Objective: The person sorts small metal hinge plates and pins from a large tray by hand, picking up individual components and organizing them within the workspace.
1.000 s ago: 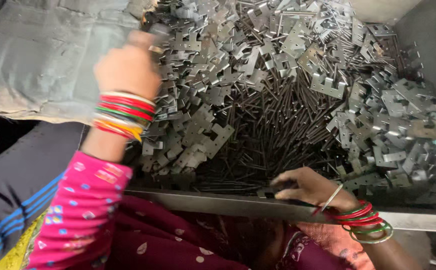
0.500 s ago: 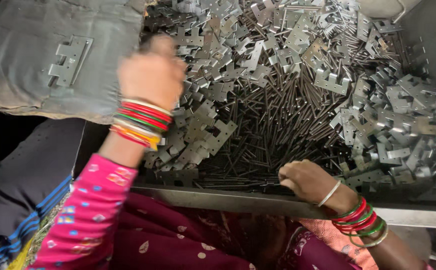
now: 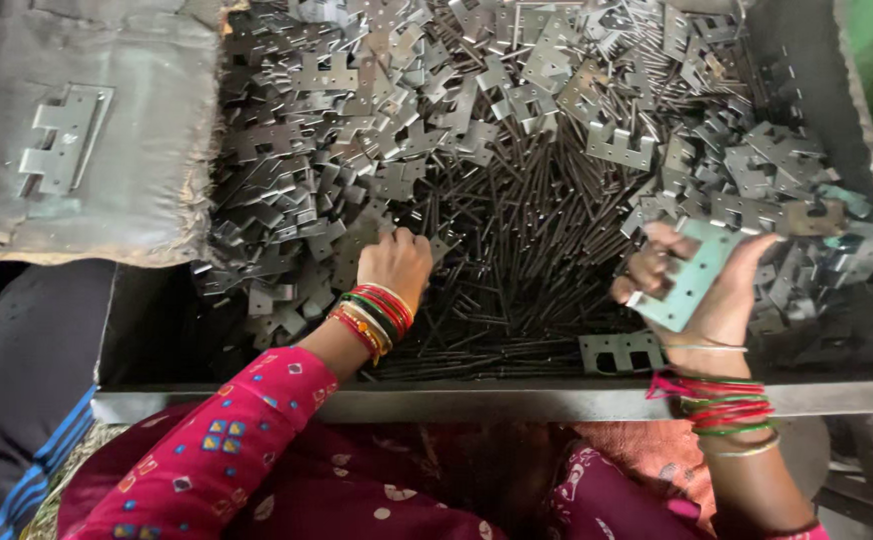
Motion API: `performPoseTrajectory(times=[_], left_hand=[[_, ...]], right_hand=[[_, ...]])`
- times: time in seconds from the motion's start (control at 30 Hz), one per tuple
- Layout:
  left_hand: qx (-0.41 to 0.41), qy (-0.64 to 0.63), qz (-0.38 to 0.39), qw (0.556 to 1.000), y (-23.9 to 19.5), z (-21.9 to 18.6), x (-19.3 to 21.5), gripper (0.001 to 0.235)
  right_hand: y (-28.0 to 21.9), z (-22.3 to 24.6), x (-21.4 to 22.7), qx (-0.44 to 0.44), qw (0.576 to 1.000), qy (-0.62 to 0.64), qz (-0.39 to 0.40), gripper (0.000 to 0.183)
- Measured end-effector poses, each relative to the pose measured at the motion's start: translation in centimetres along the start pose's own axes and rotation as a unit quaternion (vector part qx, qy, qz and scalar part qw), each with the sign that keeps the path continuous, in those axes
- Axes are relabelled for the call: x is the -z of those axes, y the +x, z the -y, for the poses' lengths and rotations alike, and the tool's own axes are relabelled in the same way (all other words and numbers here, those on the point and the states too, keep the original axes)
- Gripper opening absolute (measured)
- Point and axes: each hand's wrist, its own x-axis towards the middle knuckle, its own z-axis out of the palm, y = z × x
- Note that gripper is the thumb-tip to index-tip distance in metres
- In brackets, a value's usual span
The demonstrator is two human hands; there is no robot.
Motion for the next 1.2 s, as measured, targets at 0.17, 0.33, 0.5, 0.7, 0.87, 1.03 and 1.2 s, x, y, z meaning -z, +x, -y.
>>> performPoseTrajectory(times=[0.17, 0.33, 0.5, 0.7, 0.87, 1.03, 1.2], left_hand=[[0.005, -0.025, 0.030, 0.999, 0.7, 0.2, -0.9, 0.032], [0.029, -0.050, 0.007, 0.998, 1.0, 0.7, -0.3, 0.011], [-0.007, -0.344, -0.017, 0.939, 2.3, 4.7, 1.8, 0.019], [0.083, -0.784, 0.098, 0.607, 3.5, 5.4, 5.8, 0.021], [0.061, -0.799, 0.145, 0.581, 2.7, 3.6, 10.4, 0.033], [0.044, -0.774, 0.155, 0.612, 1.1, -1.3, 9.1, 0.042], [-0.069, -0.540, 0.036, 0.838, -4.2, -8.4, 6.3, 0.054]], right_hand=[[1.7, -3.4, -0.1, -0.128, 0.896, -0.425, -0.010, 0.044], [3.3, -10.5, 0.6, 0.044, 0.436, -0.851, 0.288, 0.025], [3.1, -12.6, 0.4, 0.091, 0.355, -0.879, 0.305, 0.012], [2.3, -4.8, 0.7, 0.044, 0.684, -0.707, 0.175, 0.023], [0.9, -0.7, 1.3, -0.042, 0.958, -0.259, -0.113, 0.022], [0.4, -2.5, -0.6, -0.160, 0.972, -0.128, -0.115, 0.029], [-0.8, -9.6, -2.8, -0.103, 0.928, -0.337, -0.123, 0.047]])
